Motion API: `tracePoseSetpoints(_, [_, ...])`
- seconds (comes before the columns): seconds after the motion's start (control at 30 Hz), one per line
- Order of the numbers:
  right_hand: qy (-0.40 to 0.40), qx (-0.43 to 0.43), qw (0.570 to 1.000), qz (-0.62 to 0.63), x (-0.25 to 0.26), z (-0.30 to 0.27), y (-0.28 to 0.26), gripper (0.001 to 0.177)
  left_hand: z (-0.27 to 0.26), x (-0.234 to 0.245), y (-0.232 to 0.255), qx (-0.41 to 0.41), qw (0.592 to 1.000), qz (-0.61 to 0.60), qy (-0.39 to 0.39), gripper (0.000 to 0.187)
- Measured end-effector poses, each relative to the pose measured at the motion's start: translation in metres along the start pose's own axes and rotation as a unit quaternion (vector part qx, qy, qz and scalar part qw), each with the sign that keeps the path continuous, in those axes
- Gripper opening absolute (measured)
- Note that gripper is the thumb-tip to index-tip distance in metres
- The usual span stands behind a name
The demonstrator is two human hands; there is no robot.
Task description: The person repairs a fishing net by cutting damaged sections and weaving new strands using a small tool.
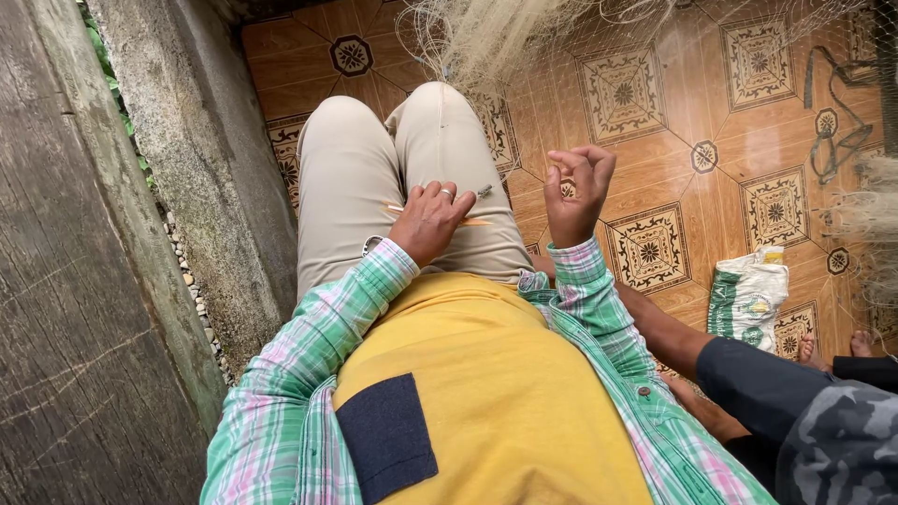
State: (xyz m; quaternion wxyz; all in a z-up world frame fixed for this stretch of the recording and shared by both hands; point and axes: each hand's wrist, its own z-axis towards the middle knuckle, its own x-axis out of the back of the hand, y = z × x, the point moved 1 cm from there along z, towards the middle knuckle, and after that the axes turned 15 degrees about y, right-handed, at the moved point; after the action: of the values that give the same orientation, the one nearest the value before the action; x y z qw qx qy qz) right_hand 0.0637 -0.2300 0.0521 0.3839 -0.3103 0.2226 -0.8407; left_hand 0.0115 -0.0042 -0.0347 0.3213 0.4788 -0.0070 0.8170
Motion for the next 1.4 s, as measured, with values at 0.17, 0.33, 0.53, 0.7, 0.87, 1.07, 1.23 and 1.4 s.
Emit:
tracePoseSetpoints(0.17, [0.01,-0.015,1.0,0.0,-0.004,-0.002,0.009,0.017,0.003,0.0,0.001,0.007,1.0,-0.012,0.001,0.01])
tracePoseSetpoints(0.33, [0.062,0.008,0.998,-0.027,-0.013,-0.009,0.023,0.022,0.007,0.003,0.002,0.005,1.0,-0.015,-0.001,0.009])
tracePoseSetpoints(0.53, [0.024,0.064,0.997,-0.019,-0.026,-0.02,0.025,0.031,0.011,0.005,0.004,0.016,1.0,-0.021,-0.003,0.011])
tracePoseSetpoints(0.7, [-0.052,-0.108,0.992,0.039,-0.028,-0.012,0.009,0.037,0.017,0.011,0.009,0.002,1.0,-0.016,-0.003,0.015])
tracePoseSetpoints(0.87, [-0.071,-0.136,0.986,0.058,-0.024,-0.001,-0.003,0.03,0.018,0.006,0.011,-0.005,1.0,-0.016,-0.009,0.016])
tracePoseSetpoints(1.07, [-0.087,-0.149,0.985,0.024,-0.029,-0.006,0.007,0.029,0.018,0.004,0.014,-0.007,1.0,-0.022,-0.014,0.015])
tracePoseSetpoints(1.23, [-0.087,-0.164,0.981,0.051,-0.033,-0.004,-0.001,0.016,0.02,0.008,0.015,-0.006,0.999,-0.027,-0.017,0.014])
tracePoseSetpoints(1.4, [-0.094,-0.239,0.958,0.129,-0.026,-0.009,-0.006,0.013,0.028,0.023,0.004,0.096,0.978,-0.182,0.023,0.034])
